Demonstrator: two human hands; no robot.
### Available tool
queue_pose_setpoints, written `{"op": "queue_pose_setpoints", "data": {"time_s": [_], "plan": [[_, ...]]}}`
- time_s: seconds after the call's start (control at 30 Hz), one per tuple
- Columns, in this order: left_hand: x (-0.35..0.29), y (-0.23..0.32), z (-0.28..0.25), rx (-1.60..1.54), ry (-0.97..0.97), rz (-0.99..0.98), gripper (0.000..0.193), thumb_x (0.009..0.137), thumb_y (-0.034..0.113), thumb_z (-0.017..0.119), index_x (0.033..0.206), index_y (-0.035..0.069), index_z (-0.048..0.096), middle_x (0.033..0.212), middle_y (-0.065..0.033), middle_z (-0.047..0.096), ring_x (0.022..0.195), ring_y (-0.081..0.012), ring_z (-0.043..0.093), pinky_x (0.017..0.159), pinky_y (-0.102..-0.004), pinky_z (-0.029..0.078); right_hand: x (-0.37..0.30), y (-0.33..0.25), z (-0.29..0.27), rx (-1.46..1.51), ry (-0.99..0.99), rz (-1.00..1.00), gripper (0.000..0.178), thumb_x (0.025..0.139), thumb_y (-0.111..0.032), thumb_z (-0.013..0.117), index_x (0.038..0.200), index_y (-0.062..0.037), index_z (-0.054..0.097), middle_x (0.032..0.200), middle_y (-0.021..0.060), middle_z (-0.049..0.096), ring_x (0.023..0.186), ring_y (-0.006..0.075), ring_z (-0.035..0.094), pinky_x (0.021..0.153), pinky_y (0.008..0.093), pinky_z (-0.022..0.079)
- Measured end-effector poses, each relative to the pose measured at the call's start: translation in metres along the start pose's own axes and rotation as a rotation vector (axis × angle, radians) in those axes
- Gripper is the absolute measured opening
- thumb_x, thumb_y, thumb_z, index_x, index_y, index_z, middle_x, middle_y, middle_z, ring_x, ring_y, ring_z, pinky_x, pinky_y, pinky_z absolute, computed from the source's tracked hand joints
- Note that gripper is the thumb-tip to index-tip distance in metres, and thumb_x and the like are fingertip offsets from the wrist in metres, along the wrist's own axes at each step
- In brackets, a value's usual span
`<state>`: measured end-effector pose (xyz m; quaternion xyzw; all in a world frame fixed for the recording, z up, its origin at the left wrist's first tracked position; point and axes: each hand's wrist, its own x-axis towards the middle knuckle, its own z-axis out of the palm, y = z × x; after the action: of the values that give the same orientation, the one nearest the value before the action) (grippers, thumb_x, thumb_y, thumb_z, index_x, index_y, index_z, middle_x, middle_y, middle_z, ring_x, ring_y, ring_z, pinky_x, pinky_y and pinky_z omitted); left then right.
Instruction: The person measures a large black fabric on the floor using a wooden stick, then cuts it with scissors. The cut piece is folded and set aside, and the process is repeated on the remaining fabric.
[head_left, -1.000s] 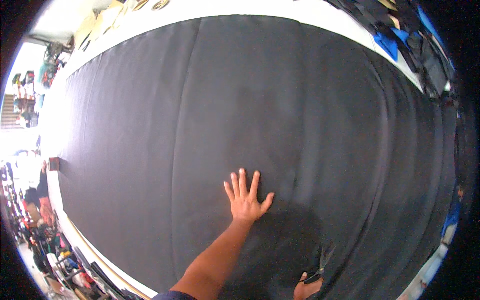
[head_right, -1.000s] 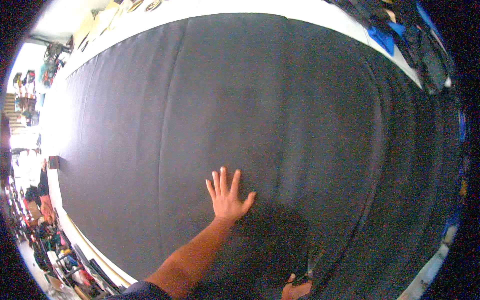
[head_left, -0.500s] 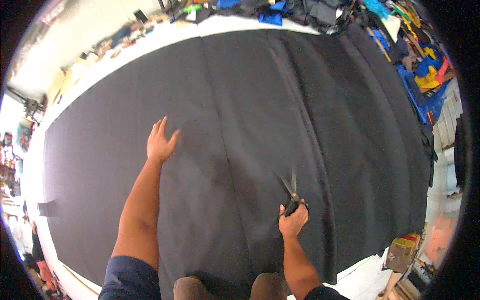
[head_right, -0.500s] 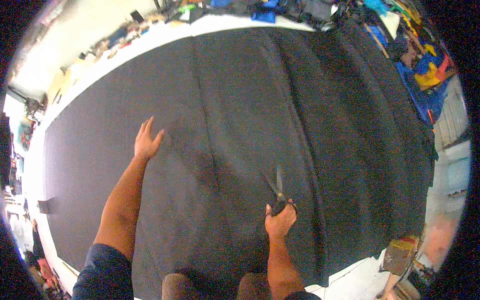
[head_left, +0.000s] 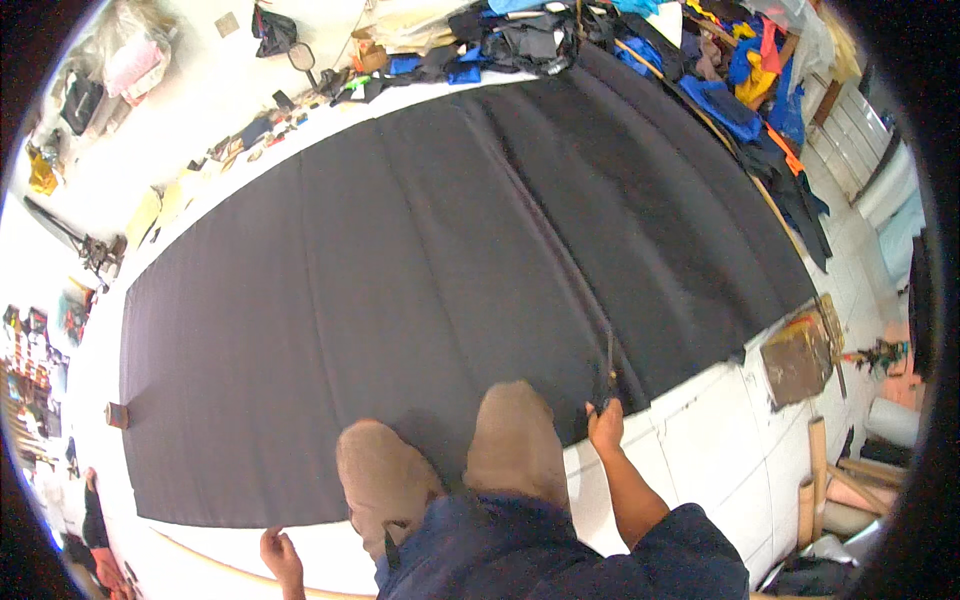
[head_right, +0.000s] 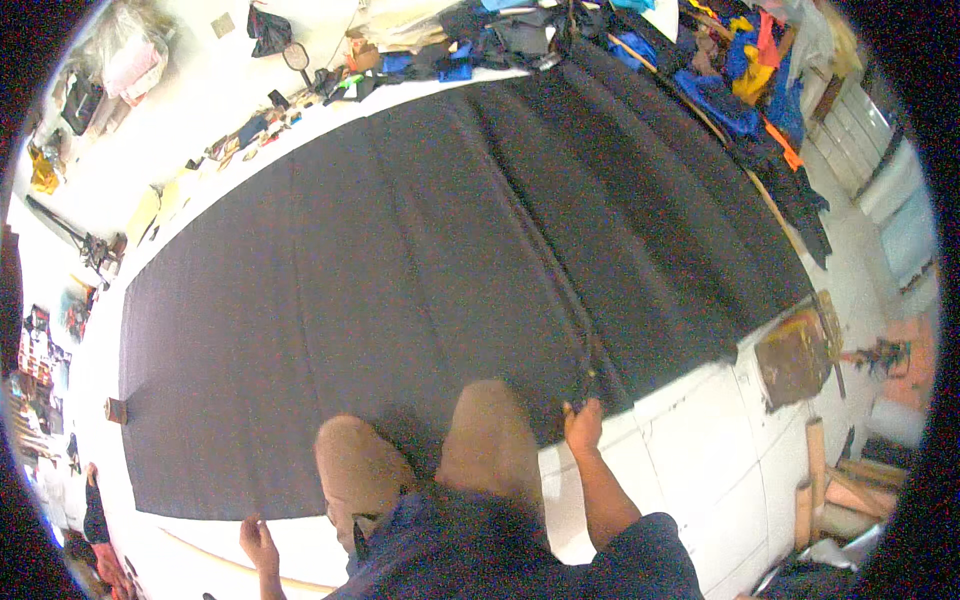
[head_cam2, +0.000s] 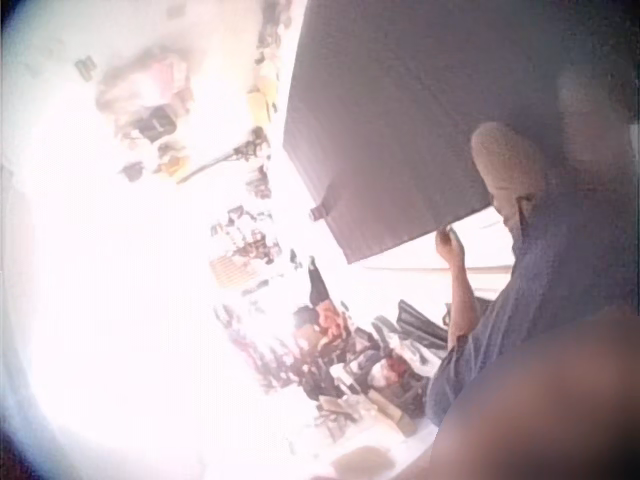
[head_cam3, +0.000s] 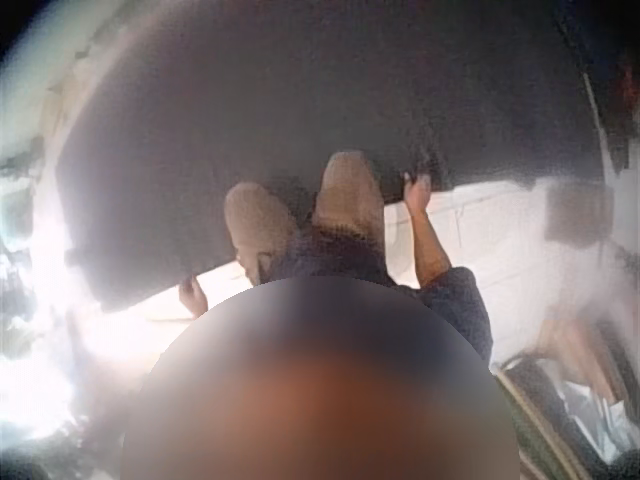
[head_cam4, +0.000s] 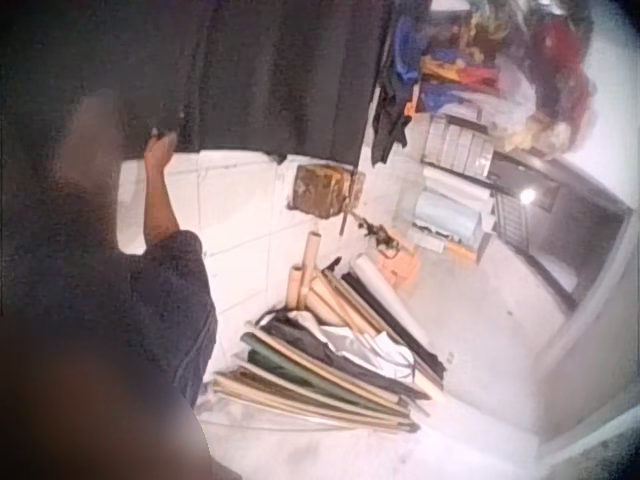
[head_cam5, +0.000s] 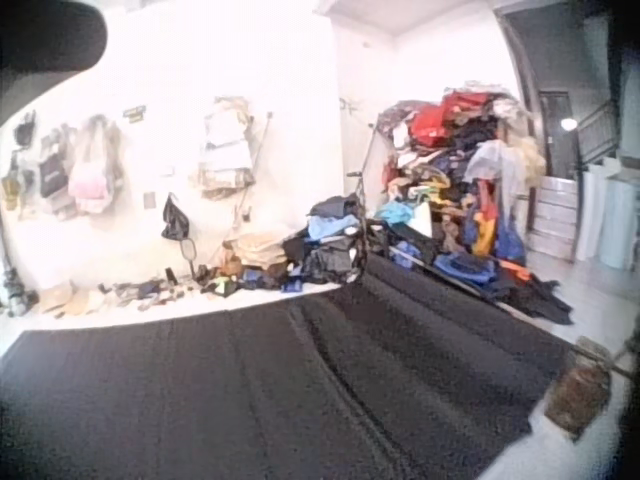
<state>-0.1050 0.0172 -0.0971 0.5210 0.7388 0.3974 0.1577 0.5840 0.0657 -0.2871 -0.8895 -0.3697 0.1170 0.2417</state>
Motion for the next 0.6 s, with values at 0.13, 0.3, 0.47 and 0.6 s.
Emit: {"op": "queue_pose_setpoints", "data": {"time_s": [0.13, 0.3, 0.47, 0.6], "plan": [[-0.028, 0.091, 0.045, 0.109, -0.119, 0.224, 0.009, 0.088, 0.002, 0.065, 0.095, -0.004, 0.063, 0.094, -0.0141, 0.062, 0.088, -0.0272, 0.058, 0.081, -0.0382, 0.047, -0.142, 0.095, -0.016, 0.017, -0.011, -0.028, 0.047, 0.089, -0.026, 0.074, 0.112, 0.008, 0.051, 0.103, 0.028, 0.057, 0.098, 0.0454, 0.057, 0.087, 0.0513, 0.045], [-0.012, 0.139, 0.081, 0.286, -0.402, 0.495, 0.029, 0.084, 0.018, 0.072, 0.11, 0.004, 0.069, 0.127, -0.0189, 0.062, 0.128, -0.0401, 0.05, 0.11, -0.0544, 0.034, -0.251, 0.126, -0.008, 0.112, 0.028, 0.209, 0.037, 0.088, -0.03, 0.066, 0.09, 0.0057, 0.059, 0.081, 0.0261, 0.061, 0.081, 0.0481, 0.059, 0.074, 0.0564, 0.045], [-0.018, 0.125, 0.073, 0.418, -0.659, 0.559, 0.033, 0.079, 0.024, 0.073, 0.108, 0.006, 0.071, 0.14, -0.0193, 0.054, 0.14, -0.0453, 0.038, 0.116, -0.0625, 0.025, -0.253, 0.149, -0.028, -0.377, -0.683, 0.315, 0.036, 0.091, -0.033, 0.062, 0.099, 0.0012, 0.069, 0.088, 0.0226, 0.07, 0.09, 0.0427, 0.069, 0.078, 0.0513, 0.055], [-0.049, 0.133, 0.069, 0.409, -0.69, 0.575, 0.024, 0.075, 0.026, 0.074, 0.095, 0.014, 0.076, 0.126, -0.0115, 0.061, 0.132, -0.0386, 0.044, 0.111, -0.0586, 0.03, -0.143, 0.05, 0.019, -0.154, -0.558, -0.197, 0.05, 0.09, -0.037, 0.067, 0.129, -0.0057, 0.063, 0.121, 0.022, 0.065, 0.114, 0.0371, 0.062, 0.098, 0.047, 0.05]]}}
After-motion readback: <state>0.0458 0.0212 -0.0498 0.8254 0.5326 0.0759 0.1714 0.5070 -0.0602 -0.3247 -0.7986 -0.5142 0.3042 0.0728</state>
